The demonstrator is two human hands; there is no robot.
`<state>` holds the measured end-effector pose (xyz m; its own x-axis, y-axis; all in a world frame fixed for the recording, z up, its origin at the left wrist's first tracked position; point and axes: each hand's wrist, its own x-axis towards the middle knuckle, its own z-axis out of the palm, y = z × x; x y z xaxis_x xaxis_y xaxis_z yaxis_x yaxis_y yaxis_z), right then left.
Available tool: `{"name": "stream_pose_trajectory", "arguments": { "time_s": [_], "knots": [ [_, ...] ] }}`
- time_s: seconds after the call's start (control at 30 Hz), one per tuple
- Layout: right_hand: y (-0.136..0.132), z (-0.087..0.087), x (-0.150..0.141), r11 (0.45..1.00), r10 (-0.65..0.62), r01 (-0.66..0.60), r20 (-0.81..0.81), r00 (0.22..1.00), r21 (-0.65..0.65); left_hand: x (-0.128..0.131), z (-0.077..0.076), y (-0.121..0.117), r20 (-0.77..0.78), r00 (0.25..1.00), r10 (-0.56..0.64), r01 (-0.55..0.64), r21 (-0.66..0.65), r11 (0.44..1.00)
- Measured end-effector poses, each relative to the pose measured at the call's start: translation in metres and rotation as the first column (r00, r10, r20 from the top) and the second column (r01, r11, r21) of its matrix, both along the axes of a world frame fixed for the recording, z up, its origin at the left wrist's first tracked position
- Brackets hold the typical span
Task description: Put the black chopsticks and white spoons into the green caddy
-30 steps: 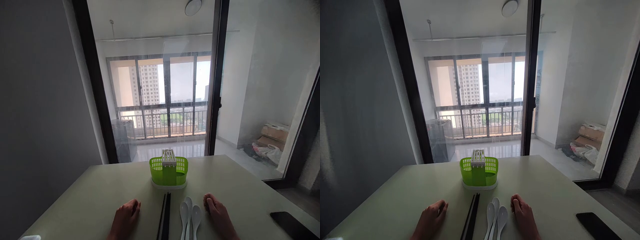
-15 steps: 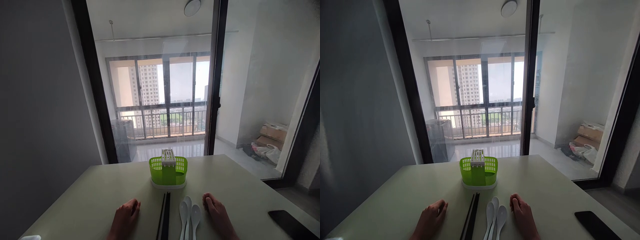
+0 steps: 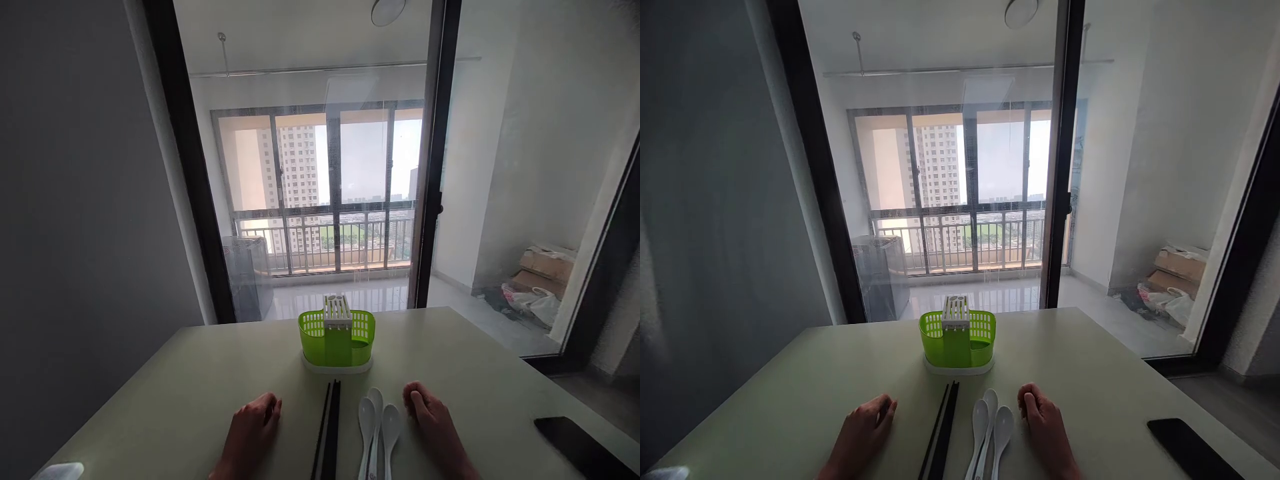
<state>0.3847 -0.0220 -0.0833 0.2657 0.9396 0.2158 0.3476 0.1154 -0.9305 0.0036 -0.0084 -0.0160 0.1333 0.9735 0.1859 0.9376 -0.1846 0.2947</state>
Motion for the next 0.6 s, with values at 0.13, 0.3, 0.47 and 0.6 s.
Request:
{"name": "stream_pose_trajectory", "arguments": {
  "time_s": [0.13, 0.3, 0.47, 0.6],
  "knots": [
    [0.0, -0.001, 0.0, 1.0, -0.011, 0.011, 0.004, 1.0, 0.009, 0.003, -0.002, -0.001, 0.003, 1.0, -0.004, 0.004, -0.001, 1.0],
    [0.012, 0.0, -0.002, 0.995, 0.006, -0.009, 0.034, 0.999, 0.103, 0.02, -0.006, -0.007, 0.034, 0.998, -0.057, 0.057, -0.027, 0.998],
    [0.038, 0.023, -0.013, 0.973, 0.129, -0.175, 0.276, 0.953, 0.151, 0.04, -0.01, -0.018, 0.08, 0.985, -0.154, 0.158, -0.052, 0.986],
    [0.06, 0.04, -0.025, 0.971, 0.171, -0.232, 0.525, 0.834, 0.051, 0.049, -0.006, -0.027, 0.085, 0.964, -0.251, 0.256, -0.047, 0.966]
  ]
}}
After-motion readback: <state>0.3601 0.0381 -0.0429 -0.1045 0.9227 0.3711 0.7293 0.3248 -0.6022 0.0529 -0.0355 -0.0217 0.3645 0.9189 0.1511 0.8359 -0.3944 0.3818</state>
